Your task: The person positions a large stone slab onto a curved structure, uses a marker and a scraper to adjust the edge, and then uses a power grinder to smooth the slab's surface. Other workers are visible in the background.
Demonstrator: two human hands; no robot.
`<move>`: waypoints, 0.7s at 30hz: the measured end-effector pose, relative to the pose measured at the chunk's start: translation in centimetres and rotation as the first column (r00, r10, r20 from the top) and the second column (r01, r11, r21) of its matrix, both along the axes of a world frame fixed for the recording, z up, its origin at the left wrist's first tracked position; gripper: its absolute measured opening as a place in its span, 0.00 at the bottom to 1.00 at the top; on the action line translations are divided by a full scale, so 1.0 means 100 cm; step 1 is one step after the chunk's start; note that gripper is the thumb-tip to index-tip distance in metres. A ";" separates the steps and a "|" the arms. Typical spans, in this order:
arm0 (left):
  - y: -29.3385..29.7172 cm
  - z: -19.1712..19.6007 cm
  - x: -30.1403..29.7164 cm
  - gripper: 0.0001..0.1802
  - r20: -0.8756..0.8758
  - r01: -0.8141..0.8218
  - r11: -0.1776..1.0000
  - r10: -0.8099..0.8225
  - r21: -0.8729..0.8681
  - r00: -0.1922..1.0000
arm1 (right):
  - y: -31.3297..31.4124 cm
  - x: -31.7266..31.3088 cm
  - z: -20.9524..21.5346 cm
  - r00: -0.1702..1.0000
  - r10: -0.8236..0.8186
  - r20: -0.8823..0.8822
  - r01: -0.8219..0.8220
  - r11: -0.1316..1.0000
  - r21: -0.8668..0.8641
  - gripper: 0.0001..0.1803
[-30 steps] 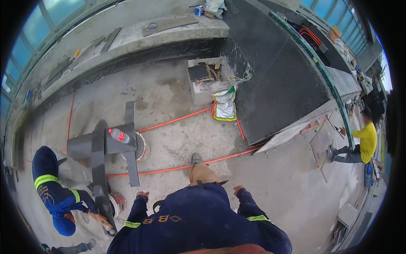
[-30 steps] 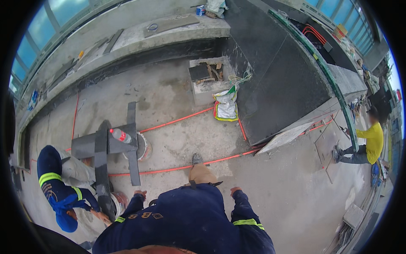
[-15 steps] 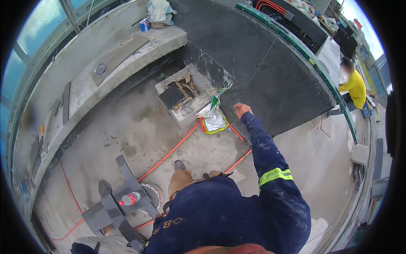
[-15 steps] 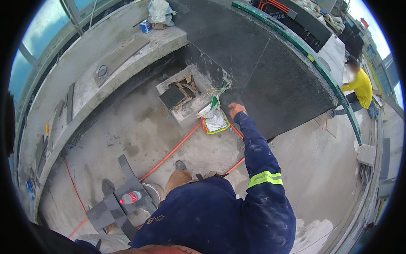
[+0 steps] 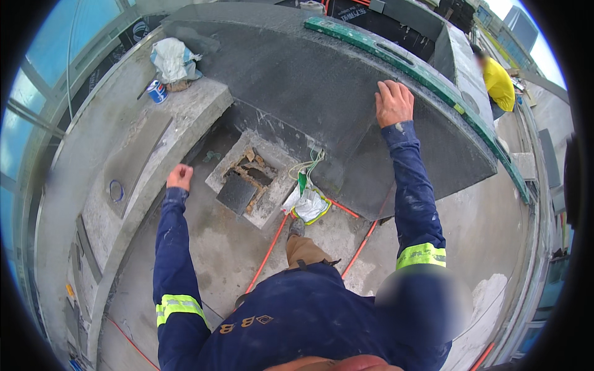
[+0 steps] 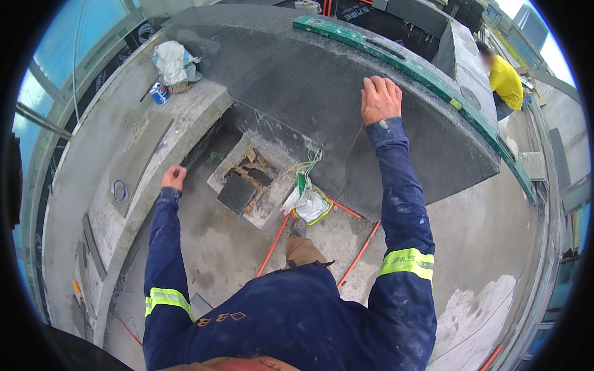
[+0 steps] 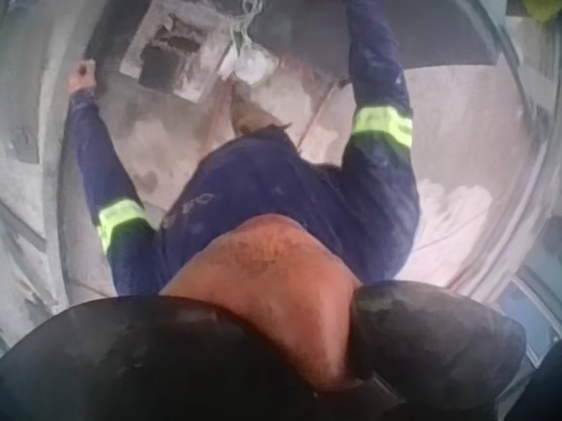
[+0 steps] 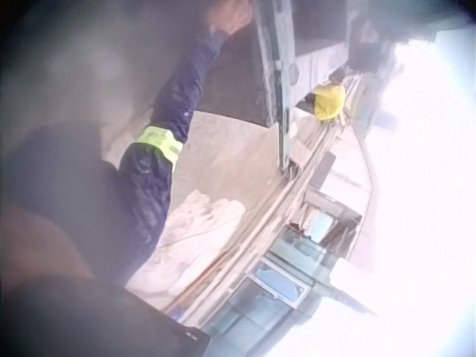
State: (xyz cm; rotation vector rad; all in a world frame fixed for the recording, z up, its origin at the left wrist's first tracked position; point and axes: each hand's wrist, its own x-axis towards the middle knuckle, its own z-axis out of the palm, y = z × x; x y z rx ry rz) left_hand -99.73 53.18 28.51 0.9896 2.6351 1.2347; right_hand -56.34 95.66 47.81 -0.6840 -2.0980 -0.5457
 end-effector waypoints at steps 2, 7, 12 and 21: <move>0.103 0.073 -0.004 0.14 -0.120 0.140 0.990 -0.137 0.012 0.983 | 0.021 -0.017 0.018 0.997 -0.056 0.050 0.055 0.998 0.027 0.15; 0.295 0.187 -0.002 0.11 -0.482 0.490 0.871 -0.416 0.031 0.771 | 0.050 -0.034 0.036 0.995 -0.022 0.096 0.026 0.999 -0.046 0.08; 0.408 0.215 0.007 0.15 -0.811 0.478 0.860 -0.150 0.175 0.566 | 0.070 -0.051 0.089 0.986 0.010 0.169 0.026 0.978 -0.207 0.05; 0.479 0.166 -0.013 0.21 -0.826 0.595 0.689 0.010 0.415 0.564 | 0.284 -0.121 0.092 0.879 0.111 0.464 0.227 0.758 -0.612 0.21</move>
